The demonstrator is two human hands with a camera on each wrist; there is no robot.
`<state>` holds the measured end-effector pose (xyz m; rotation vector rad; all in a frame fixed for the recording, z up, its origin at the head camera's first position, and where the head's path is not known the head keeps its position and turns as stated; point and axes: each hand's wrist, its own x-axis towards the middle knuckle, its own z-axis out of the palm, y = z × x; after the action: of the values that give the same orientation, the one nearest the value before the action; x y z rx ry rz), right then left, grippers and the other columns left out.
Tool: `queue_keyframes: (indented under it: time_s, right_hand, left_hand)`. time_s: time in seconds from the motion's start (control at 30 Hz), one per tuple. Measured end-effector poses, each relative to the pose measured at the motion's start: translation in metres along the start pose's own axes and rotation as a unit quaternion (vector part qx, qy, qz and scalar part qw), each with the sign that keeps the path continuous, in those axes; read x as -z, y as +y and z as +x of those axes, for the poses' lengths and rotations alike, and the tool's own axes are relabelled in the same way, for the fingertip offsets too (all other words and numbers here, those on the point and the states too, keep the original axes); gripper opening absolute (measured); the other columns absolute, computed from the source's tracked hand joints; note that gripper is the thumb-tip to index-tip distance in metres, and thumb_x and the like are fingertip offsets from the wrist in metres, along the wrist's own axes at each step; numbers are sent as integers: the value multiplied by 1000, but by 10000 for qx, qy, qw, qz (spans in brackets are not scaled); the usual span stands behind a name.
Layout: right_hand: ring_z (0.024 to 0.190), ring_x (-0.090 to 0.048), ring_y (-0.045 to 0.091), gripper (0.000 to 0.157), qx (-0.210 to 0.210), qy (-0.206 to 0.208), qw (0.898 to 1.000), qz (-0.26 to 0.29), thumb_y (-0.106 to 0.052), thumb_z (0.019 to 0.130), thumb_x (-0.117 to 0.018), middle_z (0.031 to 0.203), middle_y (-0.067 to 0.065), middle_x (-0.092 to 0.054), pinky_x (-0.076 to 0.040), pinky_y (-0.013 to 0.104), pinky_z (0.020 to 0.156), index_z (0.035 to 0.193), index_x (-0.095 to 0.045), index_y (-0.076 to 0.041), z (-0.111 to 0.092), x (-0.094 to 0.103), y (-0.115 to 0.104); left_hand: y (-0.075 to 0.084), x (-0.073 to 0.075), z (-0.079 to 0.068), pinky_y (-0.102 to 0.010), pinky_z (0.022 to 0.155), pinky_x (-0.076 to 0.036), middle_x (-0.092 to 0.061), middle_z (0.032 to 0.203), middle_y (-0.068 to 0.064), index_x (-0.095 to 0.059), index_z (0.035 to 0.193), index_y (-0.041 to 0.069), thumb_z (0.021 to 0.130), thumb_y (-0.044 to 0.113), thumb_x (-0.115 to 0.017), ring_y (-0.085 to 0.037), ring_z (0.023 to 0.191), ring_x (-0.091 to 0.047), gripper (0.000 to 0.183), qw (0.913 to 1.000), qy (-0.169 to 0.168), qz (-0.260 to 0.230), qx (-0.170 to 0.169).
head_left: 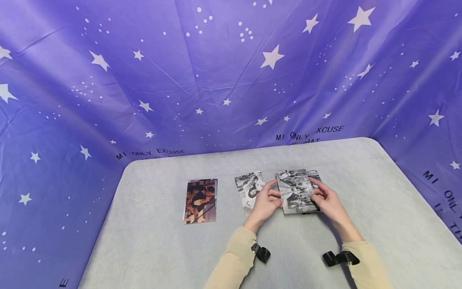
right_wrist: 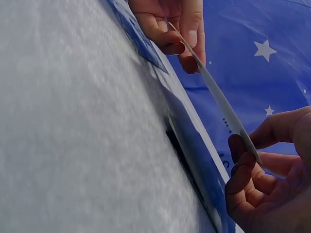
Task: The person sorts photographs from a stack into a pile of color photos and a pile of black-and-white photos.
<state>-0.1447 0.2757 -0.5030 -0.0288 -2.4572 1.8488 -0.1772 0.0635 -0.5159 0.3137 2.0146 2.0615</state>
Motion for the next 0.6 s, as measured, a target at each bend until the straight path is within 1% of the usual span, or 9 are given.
queue_keyframes:
  time_s: [0.03, 0.13, 0.23, 0.4, 0.53, 0.6]
  right_hand:
    - [68, -49, 1, 56, 28, 27, 10000, -74, 8, 88, -57, 89, 4, -60, -40, 18, 54, 141, -38, 9, -1, 1, 1]
    - [70, -52, 1, 54, 70, 74, 9998, -158, 8, 89, -57, 88, 8, -61, -43, 18, 57, 140, -38, 11, -3, 4, 2]
    - [69, -54, 2, 53, 58, 119, 9996, -261, 6, 90, -57, 91, 13, -61, -44, 18, 58, 139, -39, 12, -4, 7, 4]
    - [70, -56, 1, 52, 25, 196, 9970, -742, 2, 89, -60, 100, 19, -55, -45, 18, 59, 137, -42, 12, -3, 13, 5]
    - [70, -55, 0, 51, 62, 217, 9941, -1058, 0, 89, -61, 102, 22, -54, -46, 18, 58, 135, -44, 13, -2, 19, 4]
    - [69, -54, 0, 50, 95, 260, 9928, -1167, 0, 88, -62, 101, 22, -56, -45, 18, 58, 133, -46, 13, -1, 22, 4]
  left_hand:
    - [-1, -2, 1, -25, 68, -54, -67, 94, -12, -45, 139, -2, 76, -14, -62, -22, 78, -68, 66, 10000, 2, -3, 31]
    - [-3, -7, 4, -25, 68, -54, -67, 94, -11, -45, 138, -2, 75, -15, -62, -20, 77, -68, 66, 9999, 6, 41, 117]
    - [-4, -12, 6, -26, 67, -55, -67, 93, -12, -46, 137, -2, 74, -16, -62, -20, 77, -68, 66, 9997, -13, 142, 199]
    - [-3, -20, 8, -25, 67, -54, -66, 92, -7, -48, 137, 0, 75, -15, -64, -20, 77, -67, 66, 9984, 33, 340, 441]
    - [-2, -26, 11, -24, 67, -54, -67, 92, -4, -50, 135, 1, 74, -13, -65, -17, 76, -67, 64, 9971, 111, 592, 455]
    - [-2, -28, 13, -23, 67, -53, -68, 91, -5, -52, 133, 0, 74, -12, -66, -16, 76, -68, 62, 9961, 169, 778, 377]
